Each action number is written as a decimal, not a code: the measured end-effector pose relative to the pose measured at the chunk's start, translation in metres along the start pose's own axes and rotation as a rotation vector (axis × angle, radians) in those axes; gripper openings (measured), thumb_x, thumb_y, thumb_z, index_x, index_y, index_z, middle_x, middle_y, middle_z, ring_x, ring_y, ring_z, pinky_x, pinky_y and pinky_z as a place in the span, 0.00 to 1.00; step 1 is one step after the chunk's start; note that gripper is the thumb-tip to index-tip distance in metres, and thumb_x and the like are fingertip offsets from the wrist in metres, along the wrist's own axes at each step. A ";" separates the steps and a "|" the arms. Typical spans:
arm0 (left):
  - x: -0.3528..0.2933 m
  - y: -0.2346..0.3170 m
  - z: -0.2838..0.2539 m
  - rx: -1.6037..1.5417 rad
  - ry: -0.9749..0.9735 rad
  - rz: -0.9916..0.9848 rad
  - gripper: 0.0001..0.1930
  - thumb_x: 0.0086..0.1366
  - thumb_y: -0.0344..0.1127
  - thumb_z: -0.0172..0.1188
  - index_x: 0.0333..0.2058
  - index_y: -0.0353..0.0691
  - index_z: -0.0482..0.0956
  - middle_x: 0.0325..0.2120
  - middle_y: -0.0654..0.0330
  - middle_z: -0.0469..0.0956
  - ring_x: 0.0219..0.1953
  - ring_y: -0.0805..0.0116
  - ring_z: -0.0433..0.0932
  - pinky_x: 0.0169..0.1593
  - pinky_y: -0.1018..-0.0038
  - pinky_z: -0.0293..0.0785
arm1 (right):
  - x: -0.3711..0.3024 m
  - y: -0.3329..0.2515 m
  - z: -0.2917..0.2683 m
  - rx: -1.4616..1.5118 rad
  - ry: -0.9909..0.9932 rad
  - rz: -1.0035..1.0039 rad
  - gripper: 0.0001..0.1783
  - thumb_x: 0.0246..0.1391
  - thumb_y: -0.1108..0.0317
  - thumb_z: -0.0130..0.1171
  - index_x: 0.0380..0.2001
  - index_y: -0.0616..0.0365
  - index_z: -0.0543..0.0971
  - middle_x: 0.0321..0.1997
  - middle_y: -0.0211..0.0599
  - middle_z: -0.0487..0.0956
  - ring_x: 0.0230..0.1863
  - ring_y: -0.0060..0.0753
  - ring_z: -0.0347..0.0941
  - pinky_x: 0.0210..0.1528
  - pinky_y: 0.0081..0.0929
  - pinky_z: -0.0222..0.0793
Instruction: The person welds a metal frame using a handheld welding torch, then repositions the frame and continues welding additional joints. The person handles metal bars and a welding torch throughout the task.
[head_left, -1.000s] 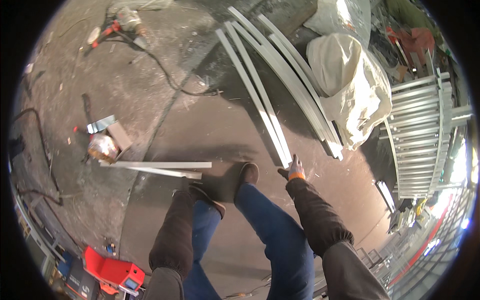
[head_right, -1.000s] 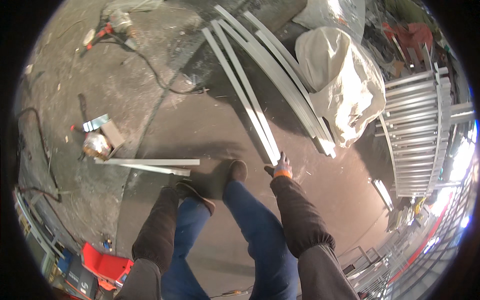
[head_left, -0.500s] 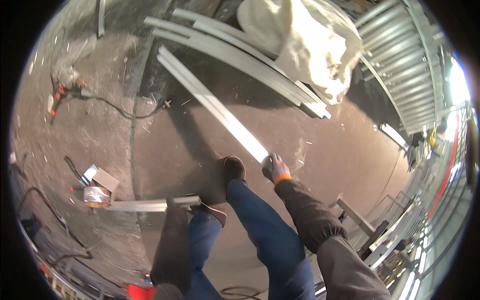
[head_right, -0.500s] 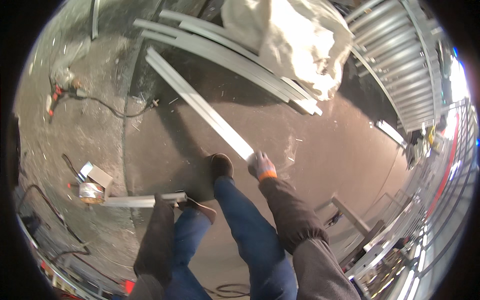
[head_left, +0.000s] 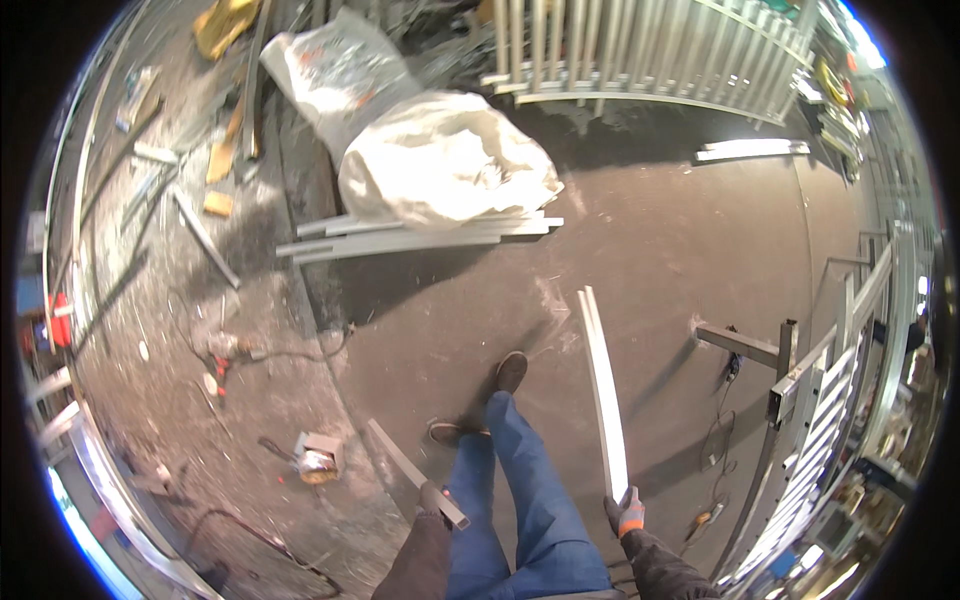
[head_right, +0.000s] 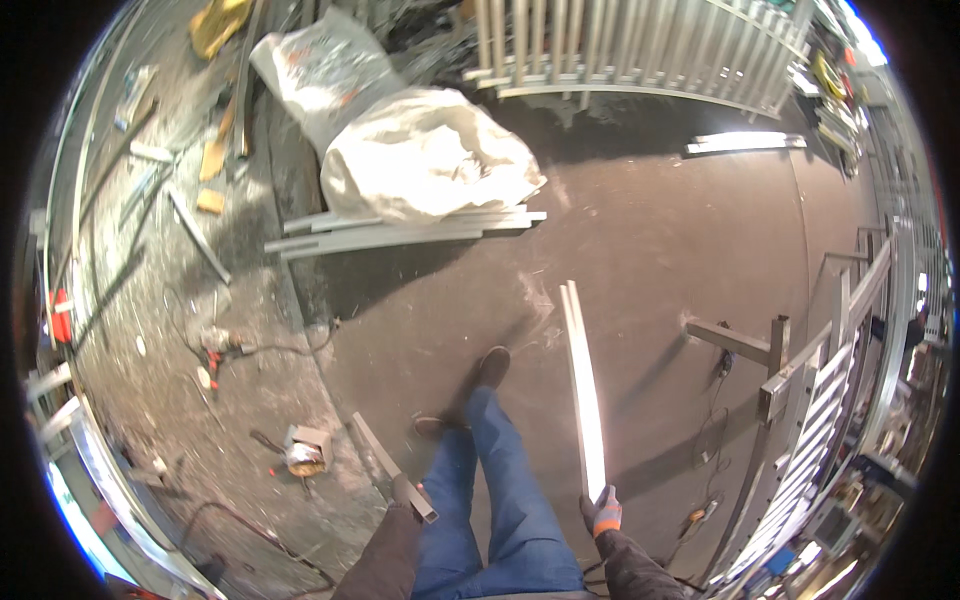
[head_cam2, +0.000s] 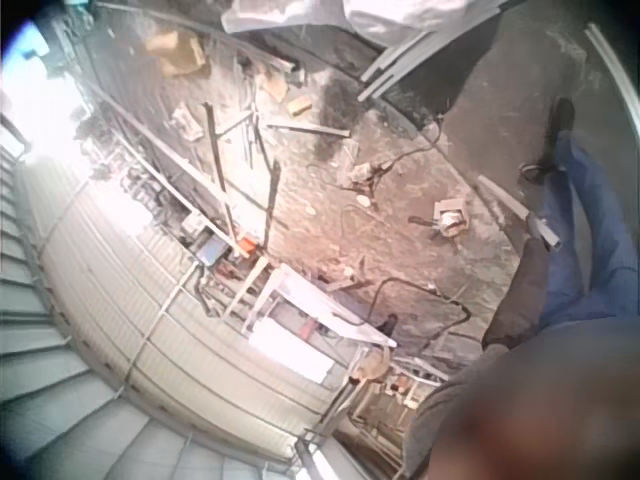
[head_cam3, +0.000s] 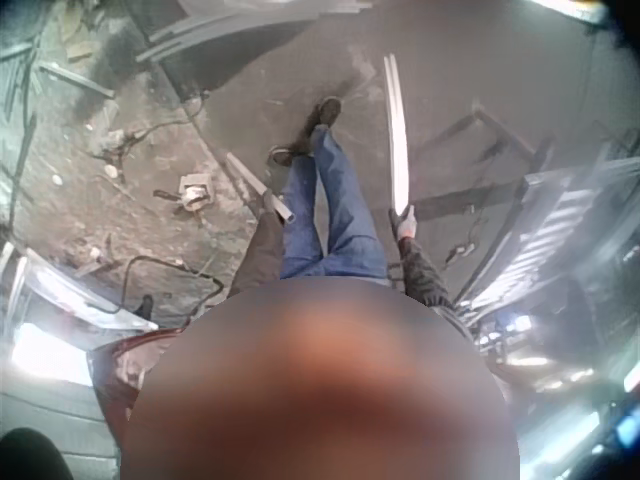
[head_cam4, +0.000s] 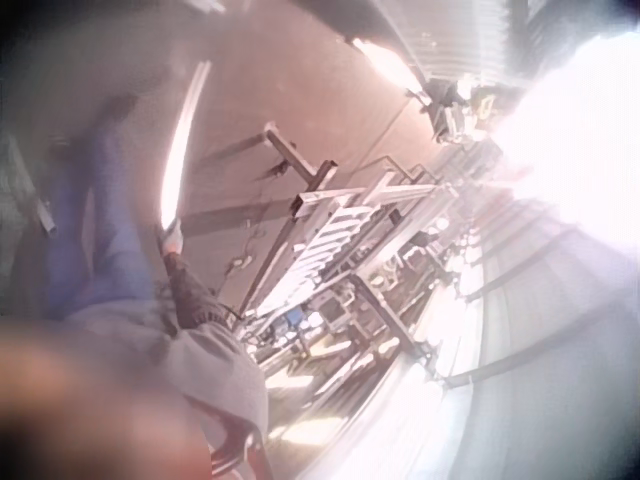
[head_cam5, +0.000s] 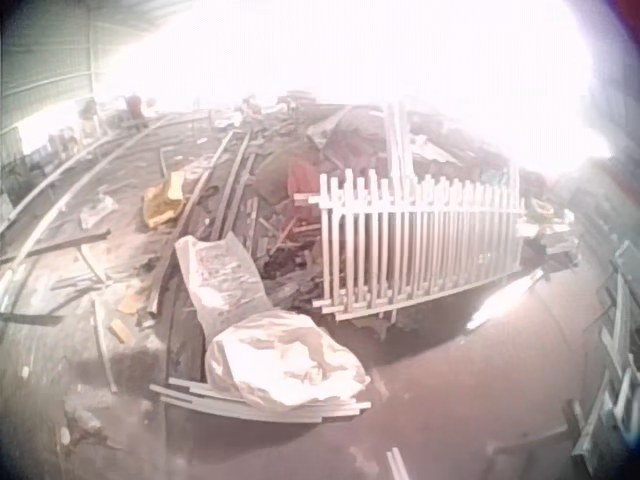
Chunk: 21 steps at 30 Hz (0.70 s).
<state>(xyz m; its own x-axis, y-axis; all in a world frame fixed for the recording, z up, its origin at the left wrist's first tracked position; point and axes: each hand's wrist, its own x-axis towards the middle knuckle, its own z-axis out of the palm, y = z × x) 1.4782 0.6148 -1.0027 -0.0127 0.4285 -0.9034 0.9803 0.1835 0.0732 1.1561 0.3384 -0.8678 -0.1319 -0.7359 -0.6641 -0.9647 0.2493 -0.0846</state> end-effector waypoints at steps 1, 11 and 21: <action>-0.021 0.007 0.005 0.019 0.007 -0.013 0.17 0.63 0.46 0.62 0.46 0.48 0.69 0.33 0.62 0.69 0.26 0.71 0.74 0.23 0.74 0.76 | 0.007 -0.008 0.003 0.019 0.081 0.035 0.31 0.49 0.56 0.72 0.50 0.64 0.72 0.42 0.58 0.83 0.47 0.50 0.82 0.52 0.39 0.75; -0.172 0.099 0.054 0.522 -0.265 0.182 0.17 0.64 0.48 0.60 0.45 0.46 0.70 0.21 0.57 0.76 0.15 0.65 0.71 0.16 0.69 0.69 | 0.182 -0.187 -0.084 0.160 0.036 0.210 0.46 0.50 0.45 0.71 0.65 0.57 0.65 0.62 0.57 0.76 0.64 0.59 0.73 0.63 0.45 0.72; -0.247 0.162 0.069 1.048 -0.179 0.520 0.18 0.64 0.49 0.65 0.43 0.42 0.77 0.19 0.59 0.78 0.15 0.62 0.75 0.19 0.63 0.73 | 0.058 -0.099 -0.063 0.571 -0.235 0.273 0.24 0.50 0.52 0.69 0.42 0.62 0.82 0.36 0.47 0.85 0.37 0.41 0.85 0.41 0.38 0.79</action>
<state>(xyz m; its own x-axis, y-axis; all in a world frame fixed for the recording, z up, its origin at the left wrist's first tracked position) 1.6534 0.4776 -0.7973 0.3813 0.0919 -0.9199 0.5438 -0.8270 0.1428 1.2299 0.2313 -0.8509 -0.2386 -0.4588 -0.8559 -0.6231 0.7483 -0.2274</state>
